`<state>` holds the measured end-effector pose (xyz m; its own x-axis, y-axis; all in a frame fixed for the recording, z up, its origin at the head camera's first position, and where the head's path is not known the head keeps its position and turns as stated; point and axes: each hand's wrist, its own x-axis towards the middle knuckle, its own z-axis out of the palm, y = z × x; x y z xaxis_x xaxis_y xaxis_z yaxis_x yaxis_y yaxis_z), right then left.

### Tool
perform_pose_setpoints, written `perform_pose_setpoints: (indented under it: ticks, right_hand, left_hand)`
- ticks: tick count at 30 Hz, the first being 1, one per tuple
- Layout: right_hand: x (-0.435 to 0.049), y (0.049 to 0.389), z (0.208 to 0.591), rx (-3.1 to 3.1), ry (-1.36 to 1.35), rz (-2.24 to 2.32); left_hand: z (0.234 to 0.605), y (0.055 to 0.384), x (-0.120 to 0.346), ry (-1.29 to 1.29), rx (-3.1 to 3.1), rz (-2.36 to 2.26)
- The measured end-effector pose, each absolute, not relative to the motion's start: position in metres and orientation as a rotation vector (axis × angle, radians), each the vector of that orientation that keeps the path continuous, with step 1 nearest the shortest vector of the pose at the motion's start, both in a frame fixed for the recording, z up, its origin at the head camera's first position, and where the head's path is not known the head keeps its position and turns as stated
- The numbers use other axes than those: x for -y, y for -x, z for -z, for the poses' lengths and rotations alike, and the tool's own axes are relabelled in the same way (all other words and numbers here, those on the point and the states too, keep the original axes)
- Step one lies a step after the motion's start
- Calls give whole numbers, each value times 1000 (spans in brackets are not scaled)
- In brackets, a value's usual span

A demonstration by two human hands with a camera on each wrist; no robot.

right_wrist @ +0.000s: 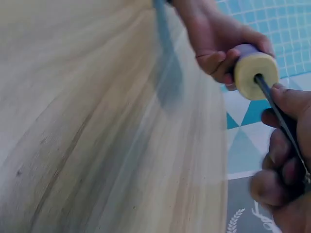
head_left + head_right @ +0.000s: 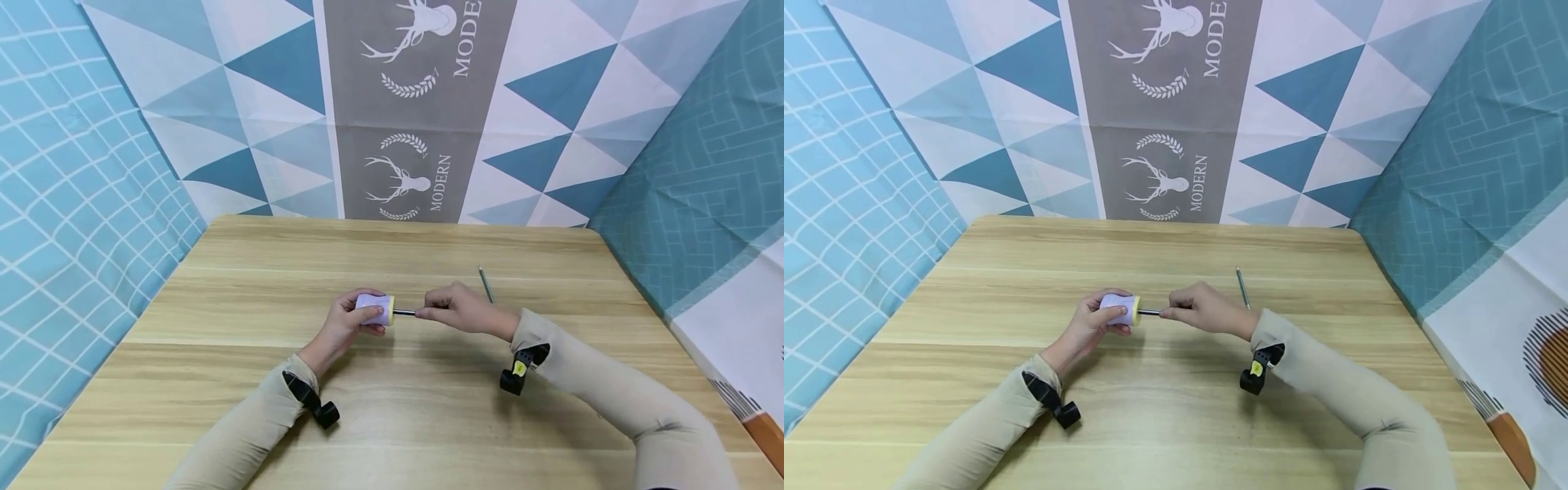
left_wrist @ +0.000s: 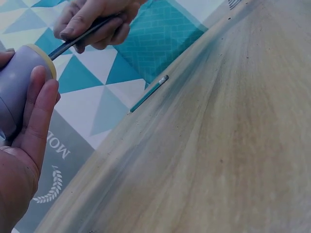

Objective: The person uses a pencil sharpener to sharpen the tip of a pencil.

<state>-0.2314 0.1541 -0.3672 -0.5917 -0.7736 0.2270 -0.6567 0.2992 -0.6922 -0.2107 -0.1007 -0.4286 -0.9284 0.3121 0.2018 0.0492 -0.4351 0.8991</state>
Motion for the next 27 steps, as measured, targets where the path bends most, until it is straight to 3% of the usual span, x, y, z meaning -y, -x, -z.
perform_pose_setpoints:
  ticks: [6,12,22,27]
  right_hand:
    - [-154,237,357,-1991,670,1359]
    - [-157,242,355,-1732,393,1381]
    - [-163,243,343,-2135,617,1129]
    - [-170,235,339,-2441,977,1177]
  left_hand:
    - [427,209,100,-530,-1558,-2489]
    - [425,207,97,-559,-1569,-2485]
    - [422,207,96,-490,-1593,-2477]
    - [422,207,98,-461,-1602,-2491]
